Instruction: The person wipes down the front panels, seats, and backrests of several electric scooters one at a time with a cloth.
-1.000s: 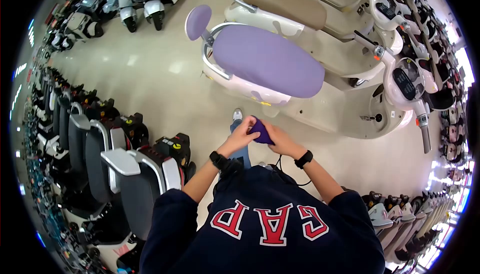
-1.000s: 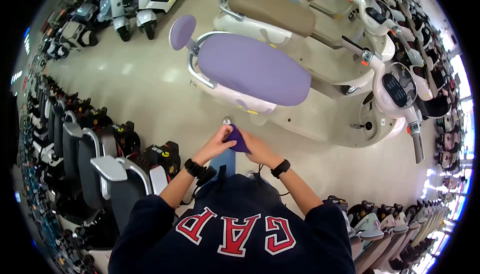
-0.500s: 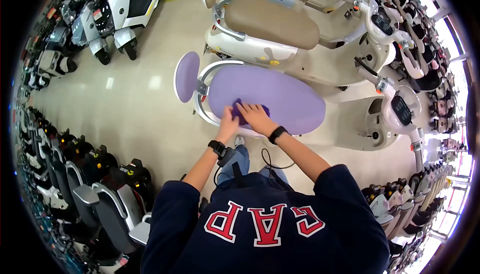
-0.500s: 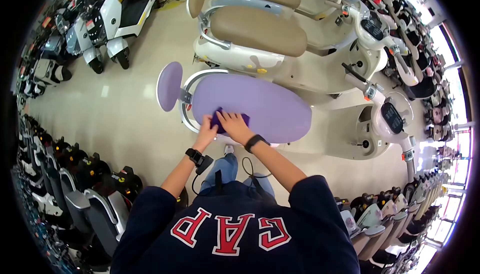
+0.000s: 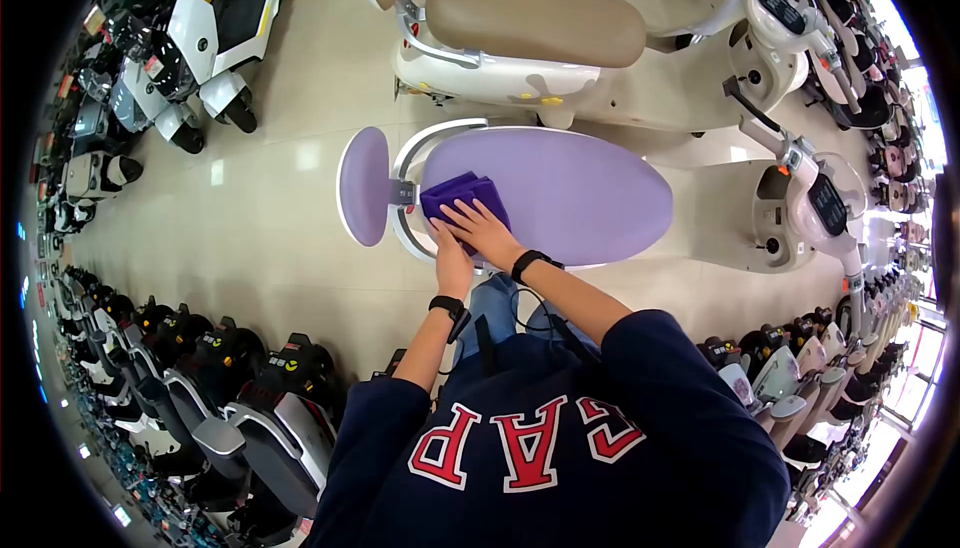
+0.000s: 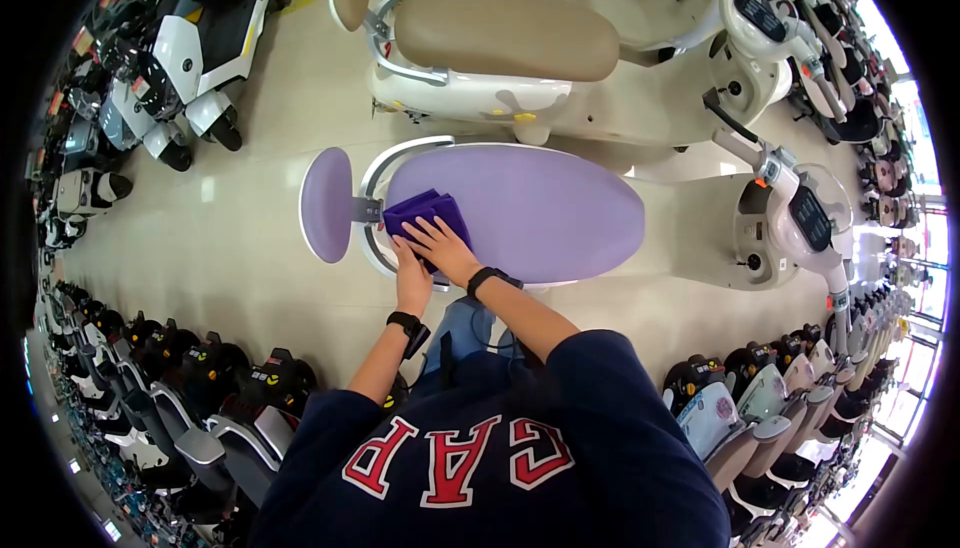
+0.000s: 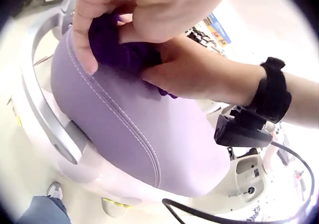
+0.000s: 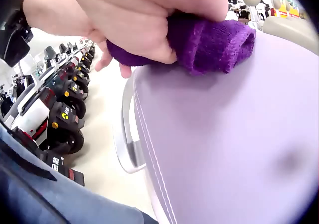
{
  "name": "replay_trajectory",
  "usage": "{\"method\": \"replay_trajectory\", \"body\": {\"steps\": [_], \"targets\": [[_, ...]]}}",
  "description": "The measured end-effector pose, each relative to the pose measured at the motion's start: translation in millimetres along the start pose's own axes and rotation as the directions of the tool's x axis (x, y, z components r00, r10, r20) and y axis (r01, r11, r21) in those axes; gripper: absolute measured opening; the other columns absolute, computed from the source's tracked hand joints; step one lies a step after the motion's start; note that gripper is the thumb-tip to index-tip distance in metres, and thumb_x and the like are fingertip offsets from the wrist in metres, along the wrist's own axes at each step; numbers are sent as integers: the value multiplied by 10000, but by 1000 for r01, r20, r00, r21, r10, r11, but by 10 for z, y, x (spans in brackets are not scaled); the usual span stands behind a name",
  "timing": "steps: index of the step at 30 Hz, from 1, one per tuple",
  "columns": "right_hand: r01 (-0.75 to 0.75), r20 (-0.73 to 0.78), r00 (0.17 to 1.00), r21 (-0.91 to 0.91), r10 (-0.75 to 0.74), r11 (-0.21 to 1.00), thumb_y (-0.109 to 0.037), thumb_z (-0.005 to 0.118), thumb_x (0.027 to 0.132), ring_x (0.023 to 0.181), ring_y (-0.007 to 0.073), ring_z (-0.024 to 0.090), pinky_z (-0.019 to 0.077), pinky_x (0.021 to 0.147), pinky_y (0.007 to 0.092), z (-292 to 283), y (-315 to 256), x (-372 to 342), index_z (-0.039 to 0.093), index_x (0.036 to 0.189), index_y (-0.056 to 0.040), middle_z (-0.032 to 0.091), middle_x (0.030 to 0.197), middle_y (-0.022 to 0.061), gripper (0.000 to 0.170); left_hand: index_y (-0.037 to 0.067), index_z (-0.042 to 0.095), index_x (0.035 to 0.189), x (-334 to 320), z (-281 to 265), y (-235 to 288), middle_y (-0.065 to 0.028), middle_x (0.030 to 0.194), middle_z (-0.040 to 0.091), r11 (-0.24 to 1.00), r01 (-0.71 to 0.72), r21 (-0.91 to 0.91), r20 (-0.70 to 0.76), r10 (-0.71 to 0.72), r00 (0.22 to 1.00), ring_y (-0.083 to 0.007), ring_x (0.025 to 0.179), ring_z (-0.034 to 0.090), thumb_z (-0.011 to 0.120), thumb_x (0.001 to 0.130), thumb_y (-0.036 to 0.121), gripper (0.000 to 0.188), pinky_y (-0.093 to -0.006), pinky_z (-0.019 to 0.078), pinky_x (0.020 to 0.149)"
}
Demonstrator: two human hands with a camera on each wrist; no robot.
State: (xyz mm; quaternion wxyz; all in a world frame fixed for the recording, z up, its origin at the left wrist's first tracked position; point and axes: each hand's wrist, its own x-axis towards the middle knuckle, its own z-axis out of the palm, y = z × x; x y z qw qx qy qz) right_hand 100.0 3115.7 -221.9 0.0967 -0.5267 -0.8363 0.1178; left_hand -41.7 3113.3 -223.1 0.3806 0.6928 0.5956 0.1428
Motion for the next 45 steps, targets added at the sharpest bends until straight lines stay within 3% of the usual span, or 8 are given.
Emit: {"method": "replay_trajectory", "body": {"steps": [2,9,21,30,34,39,43,45], "targets": [[-26,1,1000,17,26,1000,-187,557,904,1506,246,229,173,1233,470,-57,79,-164,415,1506,-187,254,1637,22,619,-121,44,1523,-14,141,29,-400,1558,110,985,-128,118,-42,133,990,-515,1265,470,508,875,-51,800,-464,471,1010],[-171,-57,982,144,180,975,-84,585,845,1512,266,212,171,1234,473,-219,367,-857,450,1471,-120,248,1635,56,642,-135,89,1510,-81,516,664,-415,1553,67,953,-193,234,169,155,973,-500,963,634,559,784,-86,866,-466,563,753],[-438,-13,899,22,438,899,-88,533,867,1501,272,252,214,1216,457,-449,1596,-2930,419,1500,-123,279,1626,56,643,-136,172,1497,-329,2431,1950,-433,1542,72,871,-429,240,465,284,838,-447,835,687,598,798,-14,827,-458,581,714],[-610,3,767,317,642,727,126,502,767,1514,344,194,235,1209,492,-493,1927,-3866,364,1532,-122,184,1651,117,816,-61,201,1522,-478,3086,2541,-331,1589,134,786,-589,190,589,388,709,-450,954,655,561,773,-62,831,-458,573,773],[-548,-50,806,311,590,776,126,513,749,1508,401,168,208,1207,526,-448,1908,-3806,350,1535,-100,163,1651,143,834,-6,214,1538,-450,3000,2348,-262,1612,168,801,-597,44,469,511,720,-440,919,664,535,793,-54,812,-473,568,770],[-388,-34,909,296,415,873,131,547,684,1509,443,133,185,1186,598,-349,1717,-3377,333,1537,-71,145,1649,178,902,66,176,1572,-509,2567,1924,-224,1617,194,925,-381,19,445,333,831,-453,1224,529,496,793,-72,853,-467,529,912],[-132,-7,990,333,142,934,41,598,751,1516,408,153,183,1189,598,-160,1512,-2751,343,1529,-65,153,1651,172,826,79,153,1585,-690,1998,1464,-234,1614,200,950,-313,4,217,304,928,-454,1333,432,467,812,-89,851,-455,488,989],[-13,-11,1000,356,18,934,-48,528,865,1524,355,169,168,1209,560,-61,1336,-2376,357,1528,-84,182,1653,131,686,67,124,1588,-801,1747,1196,-239,1623,164,952,-293,92,87,286,954,-468,1247,506,456,808,-96,864,-463,527,891]]}}
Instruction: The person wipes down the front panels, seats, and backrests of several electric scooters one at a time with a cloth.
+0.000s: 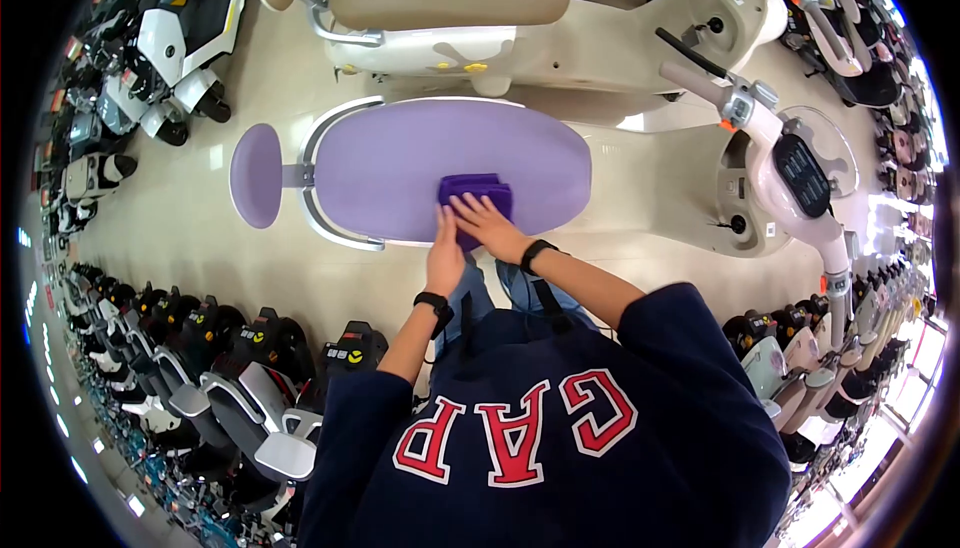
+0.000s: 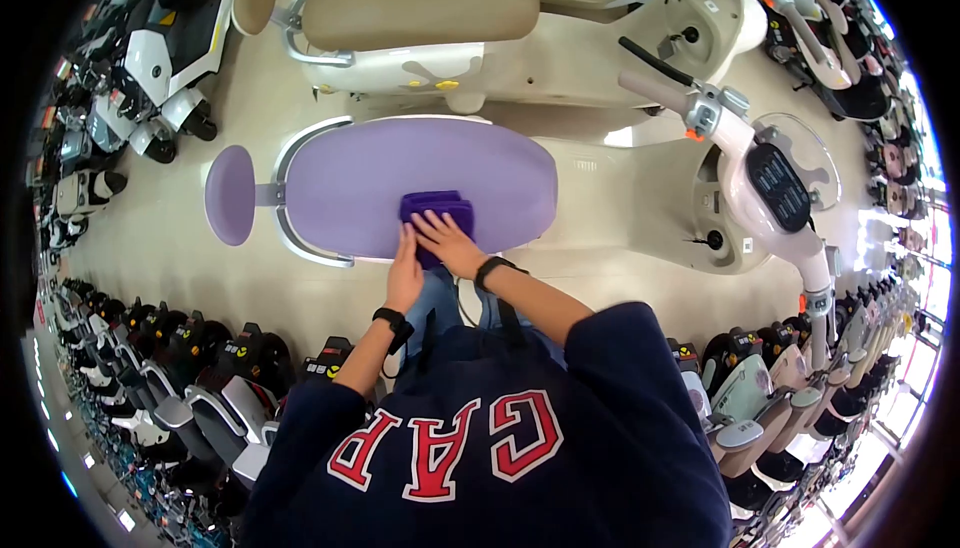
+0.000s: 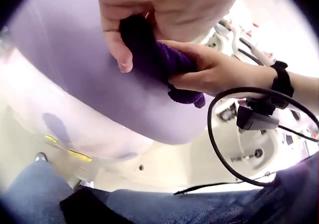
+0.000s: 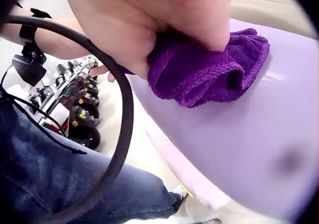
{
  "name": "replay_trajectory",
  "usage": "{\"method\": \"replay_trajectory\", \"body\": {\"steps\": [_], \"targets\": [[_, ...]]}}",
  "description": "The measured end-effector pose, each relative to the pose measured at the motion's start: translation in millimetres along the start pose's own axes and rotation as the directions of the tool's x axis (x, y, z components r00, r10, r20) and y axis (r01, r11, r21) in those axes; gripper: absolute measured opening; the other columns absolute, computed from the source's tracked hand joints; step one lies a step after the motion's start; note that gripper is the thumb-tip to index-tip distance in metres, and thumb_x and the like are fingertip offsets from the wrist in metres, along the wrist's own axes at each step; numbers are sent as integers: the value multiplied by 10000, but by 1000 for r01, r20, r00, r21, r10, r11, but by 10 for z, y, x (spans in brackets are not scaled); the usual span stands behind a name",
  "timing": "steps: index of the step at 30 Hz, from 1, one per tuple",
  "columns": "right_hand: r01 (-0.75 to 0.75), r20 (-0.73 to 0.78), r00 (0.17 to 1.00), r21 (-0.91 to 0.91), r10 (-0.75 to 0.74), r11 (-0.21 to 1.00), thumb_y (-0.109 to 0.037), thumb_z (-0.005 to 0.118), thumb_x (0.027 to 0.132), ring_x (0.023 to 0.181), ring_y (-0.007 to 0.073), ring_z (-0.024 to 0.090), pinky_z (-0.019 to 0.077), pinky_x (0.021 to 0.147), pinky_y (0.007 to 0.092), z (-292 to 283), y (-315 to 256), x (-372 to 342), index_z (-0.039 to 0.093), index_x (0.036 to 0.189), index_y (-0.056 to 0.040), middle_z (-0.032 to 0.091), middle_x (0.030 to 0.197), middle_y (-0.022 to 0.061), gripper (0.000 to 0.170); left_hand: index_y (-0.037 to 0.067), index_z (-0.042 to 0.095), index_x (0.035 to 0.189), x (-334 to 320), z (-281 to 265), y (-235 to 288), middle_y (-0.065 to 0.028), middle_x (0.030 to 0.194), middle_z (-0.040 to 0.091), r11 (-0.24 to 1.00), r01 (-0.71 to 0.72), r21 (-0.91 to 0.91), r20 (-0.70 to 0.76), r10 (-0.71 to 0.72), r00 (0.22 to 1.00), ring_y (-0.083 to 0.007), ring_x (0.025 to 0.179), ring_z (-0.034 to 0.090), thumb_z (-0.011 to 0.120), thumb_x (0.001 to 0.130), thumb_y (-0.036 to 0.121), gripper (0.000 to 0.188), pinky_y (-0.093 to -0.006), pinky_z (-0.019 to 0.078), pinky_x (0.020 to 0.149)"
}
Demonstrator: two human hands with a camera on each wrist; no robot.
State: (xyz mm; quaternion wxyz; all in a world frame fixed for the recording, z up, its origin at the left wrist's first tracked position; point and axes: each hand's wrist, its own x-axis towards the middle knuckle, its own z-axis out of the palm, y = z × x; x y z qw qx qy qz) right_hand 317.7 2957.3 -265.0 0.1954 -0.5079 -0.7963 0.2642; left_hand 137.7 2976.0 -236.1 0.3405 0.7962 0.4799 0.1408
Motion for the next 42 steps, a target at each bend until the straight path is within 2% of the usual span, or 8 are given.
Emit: {"method": "replay_trajectory", "body": {"steps": [4,8,14,16,19,26,35,42], "targets": [[120,83,989,-12,-119,993,-44,560,854,1526,343,155,176,1215,551,183,-344,558,383,1517,-107,169,1656,100,689,51,162,1578,-214,-422,-215,-234,1622,171,978,206,35,-91,-202,975,-472,1185,545,443,825,-104,819,-463,544,823],[135,68,989,-77,-129,988,-61,570,854,1515,320,199,205,1216,524,145,-451,629,400,1505,-111,227,1640,76,675,-17,179,1552,-207,-443,-247,-214,1646,79,991,105,83,-168,-90,982,-468,1157,565,433,809,-135,794,-454,553,796],[50,46,998,-59,-48,997,-70,529,870,1500,300,262,214,1219,501,-200,58,71,461,1462,-102,314,1610,97,597,-41,121,1551,144,215,-145,-260,1634,-33,986,-159,40,-90,162,983,-463,1302,464,428,792,-160,827,-442,541,906],[-55,2,998,-49,55,997,-61,512,870,1494,304,276,218,1214,500,-384,187,-210,491,1442,-104,324,1607,99,574,-14,99,1562,358,337,174,-243,1639,-54,985,14,-173,149,12,989,-432,1441,287,419,783,-155,854,-415,471,1044],[-191,-86,980,-121,181,974,-15,498,855,1472,311,318,242,1203,490,-573,380,-606,513,1423,-107,359,1587,97,575,-32,166,1539,625,576,559,-247,1633,16,992,-43,-116,256,72,964,-506,1054,595,482,817,-68,789,-501,543,802],[-429,-215,881,10,420,903,119,559,709,1497,348,238,239,1197,538,-669,391,-1091,469,1459,-96,271,1625,95,785,-42,301,1480,924,935,946,-233,1627,122,983,-172,-59,392,182,902,-442,927,656,526,838,10,682,-502,553,762],[-564,-243,791,68,562,823,112,564,686,1502,495,65,139,1132,709,-330,227,-555,343,1540,-130,103,1668,138,915,24,319,1496,1071,585,467,-132,1642,170,972,-226,-61,401,231,886,-394,1069,627,500,858,-2,663,-485,548,834],[-481,-174,855,91,489,872,95,687,658,1514,441,104,168,1158,667,67,-153,683,393,1519,-165,104,1668,124,946,43,341,1500,1165,-619,-317,-88,1646,184,993,-114,-1,398,105,911,-375,1202,569,502,832,-5,690,-458,529,925]]}}
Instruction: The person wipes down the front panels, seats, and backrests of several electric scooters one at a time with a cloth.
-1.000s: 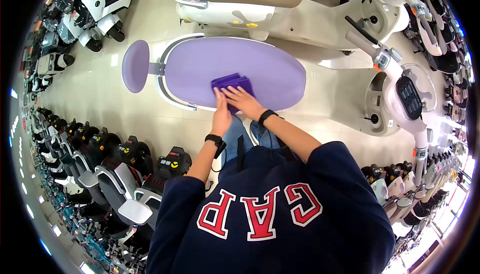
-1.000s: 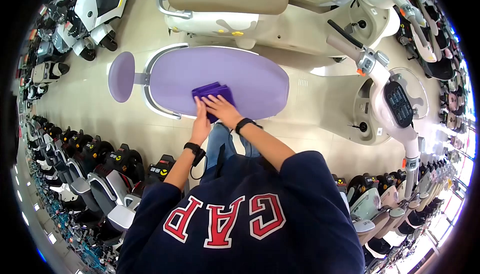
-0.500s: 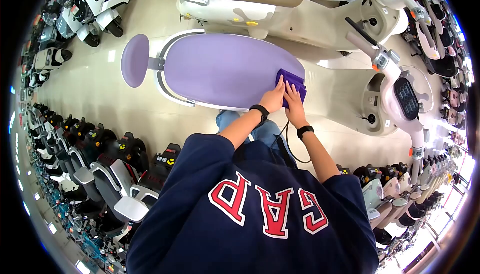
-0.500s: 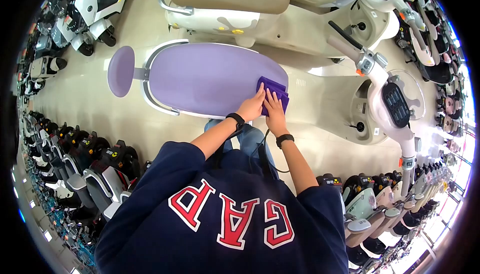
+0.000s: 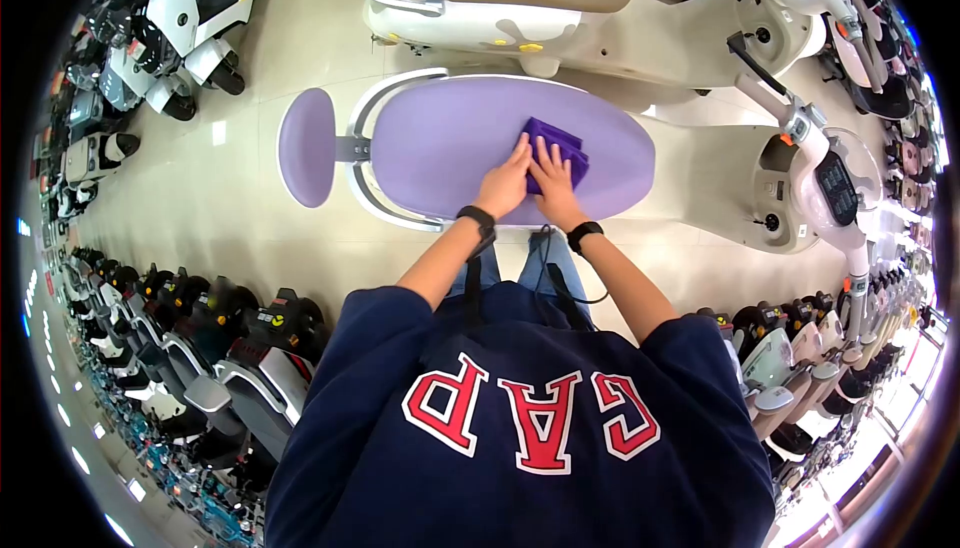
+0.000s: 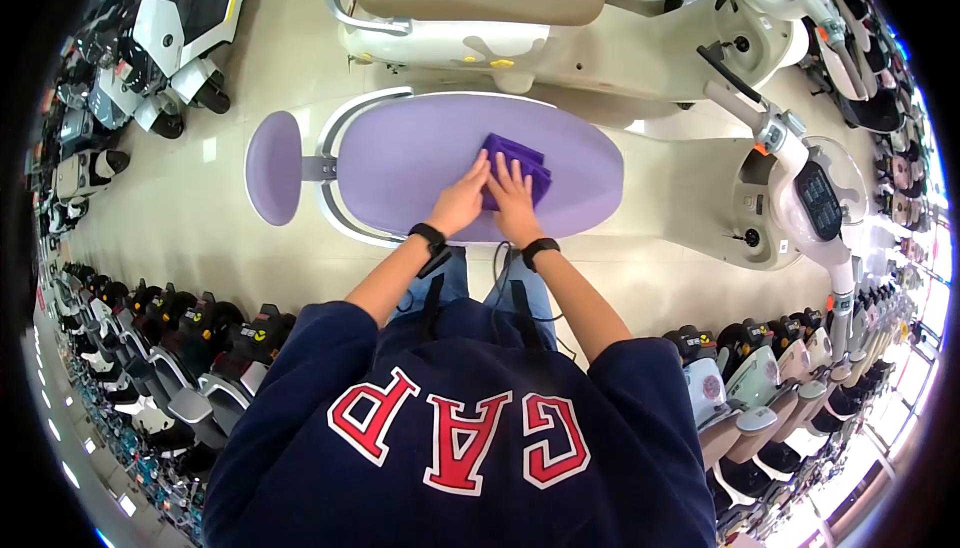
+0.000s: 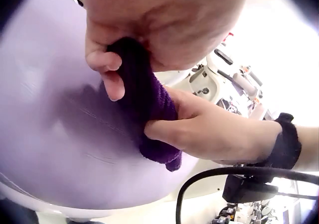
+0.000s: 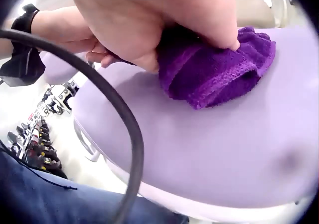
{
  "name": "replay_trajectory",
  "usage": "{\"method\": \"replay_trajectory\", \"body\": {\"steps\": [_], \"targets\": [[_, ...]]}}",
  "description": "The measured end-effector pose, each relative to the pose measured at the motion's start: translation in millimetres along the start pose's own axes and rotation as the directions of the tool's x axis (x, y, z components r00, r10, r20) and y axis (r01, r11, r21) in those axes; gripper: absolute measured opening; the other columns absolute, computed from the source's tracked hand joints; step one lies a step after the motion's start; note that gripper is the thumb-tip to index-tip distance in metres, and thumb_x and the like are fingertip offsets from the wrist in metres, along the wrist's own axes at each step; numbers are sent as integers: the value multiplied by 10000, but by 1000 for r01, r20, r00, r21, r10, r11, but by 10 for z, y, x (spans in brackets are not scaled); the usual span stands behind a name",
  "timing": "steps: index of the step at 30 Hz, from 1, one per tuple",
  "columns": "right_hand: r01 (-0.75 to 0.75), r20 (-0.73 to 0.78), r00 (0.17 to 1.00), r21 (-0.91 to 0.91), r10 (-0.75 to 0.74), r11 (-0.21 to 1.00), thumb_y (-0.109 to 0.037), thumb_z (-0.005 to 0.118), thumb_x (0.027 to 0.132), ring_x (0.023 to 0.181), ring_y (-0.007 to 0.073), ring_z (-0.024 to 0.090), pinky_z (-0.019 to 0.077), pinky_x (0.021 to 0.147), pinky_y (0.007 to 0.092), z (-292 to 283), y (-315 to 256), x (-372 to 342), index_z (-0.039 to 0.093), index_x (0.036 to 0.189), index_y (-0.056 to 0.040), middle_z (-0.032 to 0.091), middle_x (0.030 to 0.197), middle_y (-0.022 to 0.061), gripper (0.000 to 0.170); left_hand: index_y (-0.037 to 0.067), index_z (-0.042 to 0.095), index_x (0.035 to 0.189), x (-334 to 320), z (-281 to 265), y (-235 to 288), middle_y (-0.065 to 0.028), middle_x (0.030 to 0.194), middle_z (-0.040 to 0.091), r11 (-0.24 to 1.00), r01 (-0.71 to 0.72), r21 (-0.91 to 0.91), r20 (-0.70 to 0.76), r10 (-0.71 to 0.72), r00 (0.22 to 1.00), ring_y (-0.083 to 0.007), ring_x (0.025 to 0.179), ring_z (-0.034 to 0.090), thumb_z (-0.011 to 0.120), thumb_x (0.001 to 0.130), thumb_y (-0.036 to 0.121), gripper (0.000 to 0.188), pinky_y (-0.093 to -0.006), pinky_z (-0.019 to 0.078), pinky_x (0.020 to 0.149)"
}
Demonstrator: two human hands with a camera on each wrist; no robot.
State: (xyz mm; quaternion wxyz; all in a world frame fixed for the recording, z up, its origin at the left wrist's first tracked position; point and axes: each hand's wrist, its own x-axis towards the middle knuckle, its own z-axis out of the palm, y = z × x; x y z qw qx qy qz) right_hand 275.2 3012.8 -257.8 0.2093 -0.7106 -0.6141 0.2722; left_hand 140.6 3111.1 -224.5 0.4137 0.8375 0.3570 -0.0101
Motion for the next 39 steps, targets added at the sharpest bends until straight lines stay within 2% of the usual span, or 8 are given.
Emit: {"method": "replay_trajectory", "body": {"steps": [6,8,14,18,22,28,35,39], "targets": [[138,42,990,-64,-135,988,57,650,719,1505,448,134,151,1151,681,512,-1160,737,372,1533,-185,128,1664,129,894,-6,311,1515,-649,-956,-903,-174,1635,198,989,-13,-145,-150,-9,989,-344,1466,296,434,804,-115,730,-384,315,1182],[217,59,975,-72,-213,974,27,634,741,1502,441,159,151,1146,684,753,-1464,982,403,1507,-162,173,1651,138,823,13,295,1521,-862,-1106,-1337,-169,1627,218,999,-35,1,-251,34,967,-364,1418,366,454,835,-78,711,-399,408,1110],[444,134,894,-148,-426,884,-205,535,913,1489,318,262,142,1193,605,1279,-2054,1511,648,1304,-170,382,1574,51,408,-3,303,1524,-1277,-1379,-2088,-192,1611,257,915,287,-285,-217,-353,910,-365,1394,409,418,859,-52,677,-387,451,1061],[502,210,862,-237,-461,832,-236,545,915,1460,245,336,171,1216,530,1234,-1995,1679,682,1255,-211,440,1541,4,367,-63,300,1503,-1145,-1314,-2287,-241,1591,269,922,270,-276,-225,-335,915,-381,1358,455,403,874,-29,639,-386,470,1042],[510,149,860,-196,-489,838,-211,548,914,1456,219,353,233,1213,473,931,-1793,1668,669,1268,-234,434,1547,-6,374,-84,297,1499,-955,-1567,-1448,-248,1610,220,836,316,-448,-176,-429,886,-390,1338,481,424,881,-7,635,-392,486,1015],[428,60,903,-173,-424,887,-136,585,880,1461,231,347,237,1218,462,534,-1321,1499,621,1323,-204,402,1568,8,450,-62,213,1531,-556,-1133,-1302,-199,1656,64,984,112,-141,-289,-150,945,-398,1401,388,467,862,-18,718,-402,463,1043],[294,-68,948,-192,-312,936,-64,594,836,1454,252,355,266,1203,459,-39,-586,1074,564,1383,-165,391,1574,32,557,-25,210,1531,27,-692,-469,-148,1663,60,995,85,56,-237,-70,969,-424,881,663,572,794,-25,821,-440,560,663],[160,-123,975,-171,-183,972,-111,570,869,1446,258,364,287,1183,464,-266,40,729,576,1359,-164,394,1570,39,494,-19,254,1520,448,-259,-74,-146,1659,96,989,-29,147,-154,52,987,-415,892,671,582,784,-4,806,-452,568,674]]}}
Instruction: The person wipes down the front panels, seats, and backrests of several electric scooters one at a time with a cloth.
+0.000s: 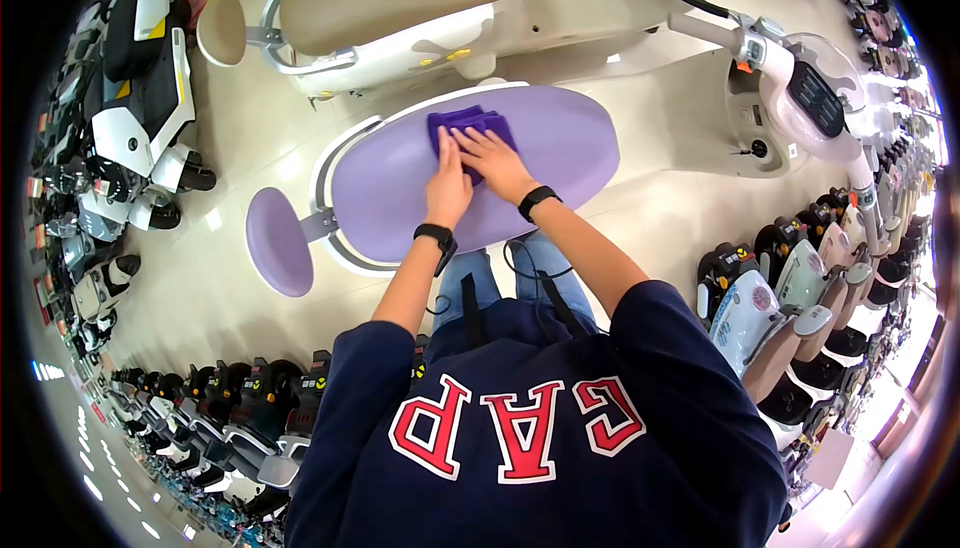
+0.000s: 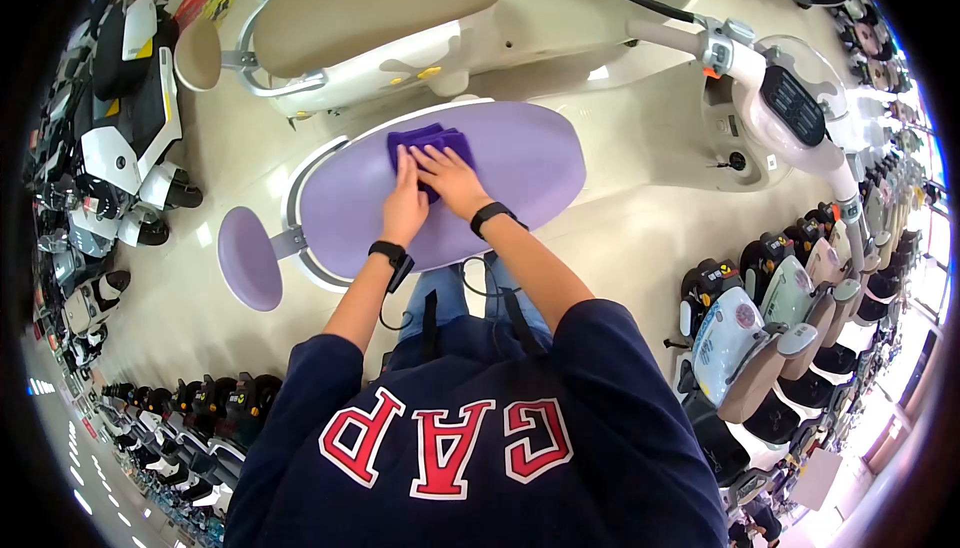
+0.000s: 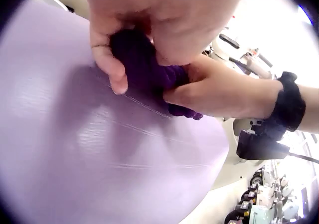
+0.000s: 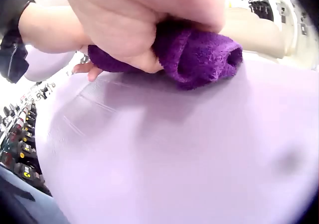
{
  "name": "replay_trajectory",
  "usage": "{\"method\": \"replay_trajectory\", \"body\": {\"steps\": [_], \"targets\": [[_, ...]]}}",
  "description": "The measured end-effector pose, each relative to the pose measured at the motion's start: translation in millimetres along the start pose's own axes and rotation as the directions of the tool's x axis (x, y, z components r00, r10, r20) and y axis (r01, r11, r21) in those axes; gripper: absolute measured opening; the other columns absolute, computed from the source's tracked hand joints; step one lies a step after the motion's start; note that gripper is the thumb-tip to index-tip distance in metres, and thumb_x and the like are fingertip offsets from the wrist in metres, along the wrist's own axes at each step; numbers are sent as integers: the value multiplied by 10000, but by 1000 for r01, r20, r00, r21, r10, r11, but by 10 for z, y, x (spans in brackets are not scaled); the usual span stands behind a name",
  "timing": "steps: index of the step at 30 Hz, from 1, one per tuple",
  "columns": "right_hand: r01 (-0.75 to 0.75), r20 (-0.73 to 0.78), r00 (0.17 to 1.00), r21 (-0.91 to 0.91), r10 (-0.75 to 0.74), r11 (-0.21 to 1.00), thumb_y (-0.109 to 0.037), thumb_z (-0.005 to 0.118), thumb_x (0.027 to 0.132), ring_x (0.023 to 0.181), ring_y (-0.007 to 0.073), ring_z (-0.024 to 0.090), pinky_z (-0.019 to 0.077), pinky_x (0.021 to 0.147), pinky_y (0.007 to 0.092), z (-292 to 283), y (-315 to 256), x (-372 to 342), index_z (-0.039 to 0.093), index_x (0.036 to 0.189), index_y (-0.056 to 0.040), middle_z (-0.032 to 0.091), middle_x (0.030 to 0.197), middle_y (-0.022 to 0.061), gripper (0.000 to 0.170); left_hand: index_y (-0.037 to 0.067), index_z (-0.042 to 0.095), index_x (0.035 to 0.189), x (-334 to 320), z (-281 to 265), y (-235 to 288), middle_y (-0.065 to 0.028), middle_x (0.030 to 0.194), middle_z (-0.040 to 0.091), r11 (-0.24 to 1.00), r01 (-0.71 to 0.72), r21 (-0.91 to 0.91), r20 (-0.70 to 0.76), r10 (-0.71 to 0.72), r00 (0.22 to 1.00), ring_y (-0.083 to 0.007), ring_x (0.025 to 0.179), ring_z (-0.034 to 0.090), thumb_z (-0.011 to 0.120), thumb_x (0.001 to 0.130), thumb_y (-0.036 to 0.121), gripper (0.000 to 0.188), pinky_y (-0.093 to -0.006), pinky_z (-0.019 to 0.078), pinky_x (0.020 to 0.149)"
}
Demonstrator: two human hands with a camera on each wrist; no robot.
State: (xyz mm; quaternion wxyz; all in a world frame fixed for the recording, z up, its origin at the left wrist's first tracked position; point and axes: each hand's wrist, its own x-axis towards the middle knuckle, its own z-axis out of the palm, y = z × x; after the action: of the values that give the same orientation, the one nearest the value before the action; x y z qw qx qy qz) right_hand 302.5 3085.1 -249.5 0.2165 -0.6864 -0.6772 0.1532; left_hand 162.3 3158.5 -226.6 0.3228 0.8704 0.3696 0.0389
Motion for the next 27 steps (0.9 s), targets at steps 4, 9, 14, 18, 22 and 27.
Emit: {"method": "replay_trajectory", "body": {"steps": [4,9,14,18,22,27], "targets": [[-131,14,991,-75,132,989,-58,561,851,1453,258,352,269,1193,466,-401,600,-610,582,1347,-134,400,1564,51,502,-13,285,1503,409,556,665,-228,1620,168,999,-47,-19,163,50,985,-447,877,672,614,771,52,805,-495,576,735],[-274,-40,962,-108,271,956,57,529,787,1452,297,345,292,1184,466,-804,1189,-1212,532,1404,-97,371,1582,60,635,-32,283,1501,764,1120,1445,-238,1620,154,992,-121,-27,309,123,943,-451,933,663,610,762,39,812,-497,570,781],[-406,-96,906,74,411,911,137,532,730,1466,360,294,298,1177,486,-890,1232,-1523,516,1409,-79,283,1619,95,713,-23,313,1485,844,1414,1693,-163,1638,172,968,-249,15,327,230,916,-392,910,682,599,777,15,765,-492,565,736],[-462,-155,864,134,479,876,153,533,716,1486,431,201,242,1186,544,-655,1048,-1644,453,1464,-74,188,1643,149,786,-1,326,1484,667,1359,1635,-118,1643,187,945,-326,16,298,306,904,-366,846,691,601,789,7,748,-480,564,696],[-487,-169,845,150,507,861,158,534,720,1500,451,134,199,1195,564,-492,763,-1816,419,1490,-72,135,1655,154,812,23,322,1496,349,1352,1550,-102,1646,190,938,-347,-14,286,336,897,-358,806,691,584,797,-23,748,-468,563,669],[-463,-101,870,165,482,871,155,553,719,1499,464,119,215,1194,551,-223,395,-2046,352,1520,-65,118,1649,188,854,20,313,1504,-119,1286,1268,-120,1636,211,932,-360,-55,298,359,885,-361,815,687,572,796,-32,756,-457,562,665]]}}
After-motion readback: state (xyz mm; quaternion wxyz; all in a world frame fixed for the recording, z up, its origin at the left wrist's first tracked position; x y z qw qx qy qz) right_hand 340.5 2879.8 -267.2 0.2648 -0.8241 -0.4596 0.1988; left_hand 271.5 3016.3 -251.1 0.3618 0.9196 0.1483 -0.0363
